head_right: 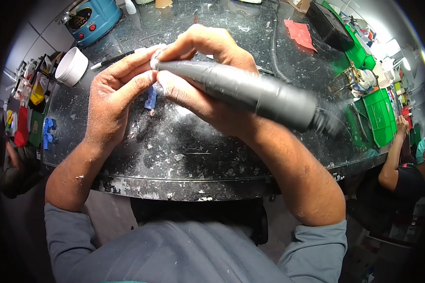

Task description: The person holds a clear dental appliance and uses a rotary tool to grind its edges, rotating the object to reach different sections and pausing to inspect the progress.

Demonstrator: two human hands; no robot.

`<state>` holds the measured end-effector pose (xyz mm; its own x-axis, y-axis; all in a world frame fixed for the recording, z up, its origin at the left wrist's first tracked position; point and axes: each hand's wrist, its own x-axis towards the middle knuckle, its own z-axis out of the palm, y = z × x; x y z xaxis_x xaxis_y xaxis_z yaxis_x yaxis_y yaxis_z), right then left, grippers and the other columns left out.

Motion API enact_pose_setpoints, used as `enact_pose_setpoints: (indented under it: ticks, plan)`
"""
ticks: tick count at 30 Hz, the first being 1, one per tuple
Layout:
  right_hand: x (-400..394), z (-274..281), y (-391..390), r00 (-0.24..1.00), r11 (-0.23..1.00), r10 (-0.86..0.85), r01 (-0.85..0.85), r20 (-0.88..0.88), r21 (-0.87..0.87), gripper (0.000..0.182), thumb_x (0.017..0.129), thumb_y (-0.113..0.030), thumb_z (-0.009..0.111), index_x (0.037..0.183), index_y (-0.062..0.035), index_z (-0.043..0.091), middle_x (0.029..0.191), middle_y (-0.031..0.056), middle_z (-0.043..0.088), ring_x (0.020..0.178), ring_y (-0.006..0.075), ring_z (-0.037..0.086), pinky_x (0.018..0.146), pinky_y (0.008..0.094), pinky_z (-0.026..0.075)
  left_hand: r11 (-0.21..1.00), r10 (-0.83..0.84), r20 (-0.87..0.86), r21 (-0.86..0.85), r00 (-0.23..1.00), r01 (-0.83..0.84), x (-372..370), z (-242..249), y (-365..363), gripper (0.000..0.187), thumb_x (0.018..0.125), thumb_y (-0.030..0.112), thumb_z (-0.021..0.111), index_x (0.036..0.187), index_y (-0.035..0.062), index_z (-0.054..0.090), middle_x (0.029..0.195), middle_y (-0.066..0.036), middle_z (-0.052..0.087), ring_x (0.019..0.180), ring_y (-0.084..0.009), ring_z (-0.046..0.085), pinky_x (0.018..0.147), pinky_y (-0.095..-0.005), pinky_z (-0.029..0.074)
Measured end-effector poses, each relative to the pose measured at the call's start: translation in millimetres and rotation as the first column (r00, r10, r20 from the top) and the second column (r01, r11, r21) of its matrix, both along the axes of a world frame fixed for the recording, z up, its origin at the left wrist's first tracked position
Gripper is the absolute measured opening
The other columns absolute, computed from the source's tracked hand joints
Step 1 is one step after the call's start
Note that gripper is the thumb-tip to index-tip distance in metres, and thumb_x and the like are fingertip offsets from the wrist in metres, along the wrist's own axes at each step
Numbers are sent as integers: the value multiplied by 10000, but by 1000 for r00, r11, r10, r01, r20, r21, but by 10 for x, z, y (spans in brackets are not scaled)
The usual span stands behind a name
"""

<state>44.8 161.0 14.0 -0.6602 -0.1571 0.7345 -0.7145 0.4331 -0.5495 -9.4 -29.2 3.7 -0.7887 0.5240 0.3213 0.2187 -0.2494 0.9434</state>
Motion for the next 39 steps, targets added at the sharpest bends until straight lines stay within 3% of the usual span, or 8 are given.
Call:
enact_pose_setpoints:
  ticks: [3,6,10,13,21,34,37,39]
  plan:
    - [73,56,-95,986,950,58,-6,159,-311,233,892,-141,613,1063,17,619,836,67,669,870,149,624,873,287,458,1000,14,12,-19,1000,-14,-35,3,-13,340,878,7,623,1213,-44,587,1095,-147,673,1010,-156,643,915,-276,507]
    - [-54,10,-7,982,976,-185,179,-32,-125,220,979,-156,532,1134,-13,595,848,68,668,864,131,638,801,245,486,990,-134,251,76,959,118,-82,21,-40,474,880,49,599,1326,-39,467,1124,-165,640,1053,-193,627,973,-333,502]
    - [-60,-101,-88,996,982,-88,88,8,-165,381,815,40,676,1174,-14,560,1018,88,646,996,144,628,879,274,511,979,-157,313,175,937,106,-98,3,-53,473,878,23,597,1325,-33,455,1107,-131,620,1044,-179,627,970,-297,513]
    - [-8,-102,-138,973,923,66,25,222,-384,316,803,3,715,1097,-54,615,927,45,626,834,88,615,767,235,516,976,-182,313,171,932,133,-86,20,-52,462,873,14,607,1314,-21,472,1101,-121,620,1059,-166,618,979,-281,505]
    - [-15,-83,-94,955,869,106,46,277,-492,228,843,-37,683,1060,-31,616,869,37,637,825,74,606,754,214,494,979,-194,229,113,954,172,-104,-18,-18,371,951,148,551,1285,-9,509,1166,-152,614,1057,-195,619,986,-359,486]
    - [-52,-77,-12,950,837,110,70,292,-542,220,844,-53,684,1058,-29,634,896,60,660,844,94,627,770,225,512,934,-354,268,144,896,327,-252,-20,-93,309,916,151,593,1166,-27,561,1081,-142,641,997,-224,645,956,-372,498]
    - [-45,-39,-15,964,901,-49,155,260,-406,291,906,-100,590,1169,22,570,1043,106,650,974,156,637,866,302,520,954,-294,242,136,925,268,-237,-27,-84,290,932,161,583,1149,-31,558,1054,-166,648,987,-258,658,954,-399,510]
    - [-52,-16,3,989,943,-141,146,39,-299,288,914,-118,549,1153,35,592,1085,112,648,986,159,629,874,314,516,962,-249,242,174,938,210,-246,-49,-86,261,948,167,566,1125,-25,564,1052,-181,650,1008,-272,658,956,-416,516]
